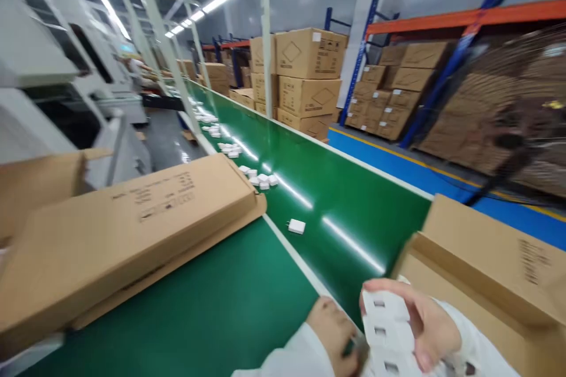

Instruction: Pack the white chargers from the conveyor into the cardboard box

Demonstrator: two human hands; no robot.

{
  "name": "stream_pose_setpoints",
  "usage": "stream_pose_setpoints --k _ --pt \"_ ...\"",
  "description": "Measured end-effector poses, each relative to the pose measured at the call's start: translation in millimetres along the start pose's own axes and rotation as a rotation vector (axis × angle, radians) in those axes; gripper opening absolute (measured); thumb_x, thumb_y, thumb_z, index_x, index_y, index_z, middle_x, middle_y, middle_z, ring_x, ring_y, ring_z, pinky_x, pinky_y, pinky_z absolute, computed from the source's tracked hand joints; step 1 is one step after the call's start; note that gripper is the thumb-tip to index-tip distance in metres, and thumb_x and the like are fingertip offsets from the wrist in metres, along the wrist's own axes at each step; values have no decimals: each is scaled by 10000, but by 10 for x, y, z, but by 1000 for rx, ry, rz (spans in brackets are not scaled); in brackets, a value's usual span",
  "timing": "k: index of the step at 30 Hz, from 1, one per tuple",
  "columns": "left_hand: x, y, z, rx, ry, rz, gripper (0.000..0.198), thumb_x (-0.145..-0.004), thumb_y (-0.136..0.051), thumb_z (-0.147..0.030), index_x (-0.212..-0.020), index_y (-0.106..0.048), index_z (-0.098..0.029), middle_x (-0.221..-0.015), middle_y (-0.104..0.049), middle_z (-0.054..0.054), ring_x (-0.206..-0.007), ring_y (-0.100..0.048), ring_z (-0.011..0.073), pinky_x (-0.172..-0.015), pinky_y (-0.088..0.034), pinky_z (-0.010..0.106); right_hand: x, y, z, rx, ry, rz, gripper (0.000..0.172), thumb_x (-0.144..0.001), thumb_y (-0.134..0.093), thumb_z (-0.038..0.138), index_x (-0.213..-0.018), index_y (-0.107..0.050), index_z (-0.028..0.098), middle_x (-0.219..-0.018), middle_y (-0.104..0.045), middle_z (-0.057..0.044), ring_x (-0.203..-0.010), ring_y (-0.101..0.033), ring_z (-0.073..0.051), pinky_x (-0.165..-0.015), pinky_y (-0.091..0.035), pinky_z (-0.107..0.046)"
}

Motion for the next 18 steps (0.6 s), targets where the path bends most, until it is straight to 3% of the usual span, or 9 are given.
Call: stream_pose_setpoints --k 2,4,9,15,18 --pt "1 59 -20 4 36 -43 167 -600 -575 -321 -697 -590 -186 -679 -625 38 -719 -526 202 -750 -367 381 255 -170 124 -40 299 135 861 -289 -849 377 -1089 -533 405 -921 -644 32 -744 -625 -136 -650 -467 -178" --pt "-4 107 -39 20 43 -76 132 -570 -593 -279 -672 -580 -195 -666 -621 23 -717 -529 196 -755 -378 365 410 -294 224 30 433 215 900 -235 -860 342 -1082 -557 359 -907 -659 2 -650 -627 -116 -613 -471 -154" --pt "15 201 -100 6 20 -121 99 -593 -586 -249 -683 -584 -209 -670 -617 7 -718 -538 192 -793 -393 363 548 -465 397 199 309 354 869 -356 -855 217 -1160 -527 265 -961 -636 -81 -737 -644 -157 -654 -487 -187" --pt "62 232 -180 -122 -29 -120 81 -640 -577 -247 -679 -596 -179 -669 -588 35 -735 -529 196 -812 -385 342 531 -525 321 92 536 478 1006 -293 -859 239 -1219 -468 191 -983 -612 -103 -709 -653 -158 -582 -486 -157" --pt "67 232 -197 -153 -26 -112 83 -659 -565 -243 -698 -594 -176 -689 -582 33 -756 -523 197 -828 -370 341 546 -509 273 104 555 501 1003 -315 -852 247 -1231 -446 198 -999 -601 -100 -698 -653 -148 -568 -485 -155"
Point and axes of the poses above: each hand's wrist, its own x-axis away from the middle knuckle, its own y-axis out of the back of the hand, z = x × y, the point moved 2 cm from there along -x, towards the middle knuckle
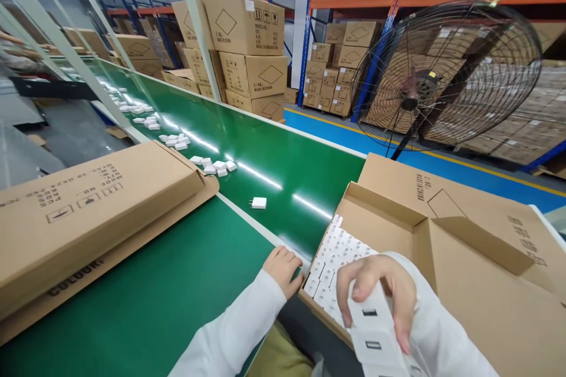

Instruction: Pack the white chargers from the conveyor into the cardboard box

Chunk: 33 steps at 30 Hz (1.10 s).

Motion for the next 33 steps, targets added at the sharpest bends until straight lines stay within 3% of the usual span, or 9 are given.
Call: stream_pose_setpoints --k 10,17,27,33 --pt "-29 15 7 50 22 28 79 -660 -557 -250 -715 -595 -208 -697 -601 21 -747 -526 194 -821 -379 351 70 26 10 -72 -10 17 970 -335 -844 134 -1224 -459 194 -1037 -604 -123 -724 -659 -184 -562 -520 -189" --pt "-33 11 18 61 17 14 72 -683 -528 -248 -703 -592 -220 -680 -596 16 -723 -520 191 -816 -374 359 57 -16 48 -140 -18 -19 859 -393 -836 146 -1185 -503 165 -1048 -609 -140 -800 -650 -215 -634 -530 -227" --pt "-36 19 12 49 3 16 78 -680 -542 -261 -702 -596 -209 -676 -592 23 -731 -509 187 -816 -370 345 72 -11 11 -151 -41 -37 824 -409 -833 187 -1169 -515 213 -1027 -616 -114 -777 -655 -221 -576 -535 -247" --pt "-36 24 11 49 16 35 92 -684 -537 -268 -716 -605 -216 -694 -597 22 -742 -517 197 -827 -369 361 43 -28 29 -103 1 21 874 -397 -839 208 -1197 -487 183 -1010 -601 -117 -778 -654 -209 -600 -530 -226"
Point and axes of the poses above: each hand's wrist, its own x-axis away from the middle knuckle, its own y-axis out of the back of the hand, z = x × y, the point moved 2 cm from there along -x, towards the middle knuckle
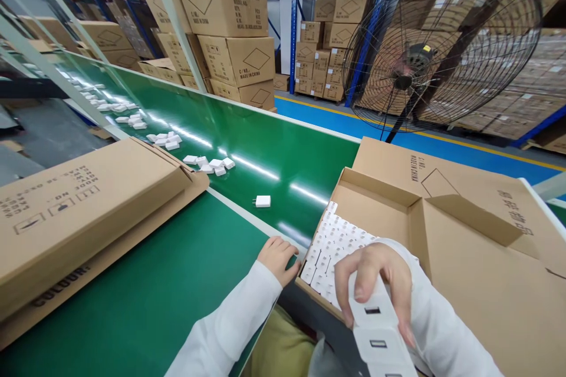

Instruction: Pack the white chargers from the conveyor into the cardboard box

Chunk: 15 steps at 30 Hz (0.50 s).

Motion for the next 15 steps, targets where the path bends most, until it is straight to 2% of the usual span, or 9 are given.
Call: stream_pose_setpoints --k 7,15 --pt "3 -11 12 3 6 -5 90 -673 -548 -259 -720 -605 -208 -708 -603 23 -751 -516 192 -825 -374 350 30 -39 16 35 -18 -22 752 -479 -811 252 -1171 -524 193 -987 -610 -107 -798 -647 -213 -647 -532 -263" --pt "-2 1 0 -12 -9 -17 86 -685 -546 -273 -708 -601 -210 -694 -598 19 -740 -511 187 -824 -373 343 -16 -26 2 50 -23 8 886 -390 -830 178 -1205 -484 201 -979 -604 -99 -769 -649 -197 -610 -516 -243"
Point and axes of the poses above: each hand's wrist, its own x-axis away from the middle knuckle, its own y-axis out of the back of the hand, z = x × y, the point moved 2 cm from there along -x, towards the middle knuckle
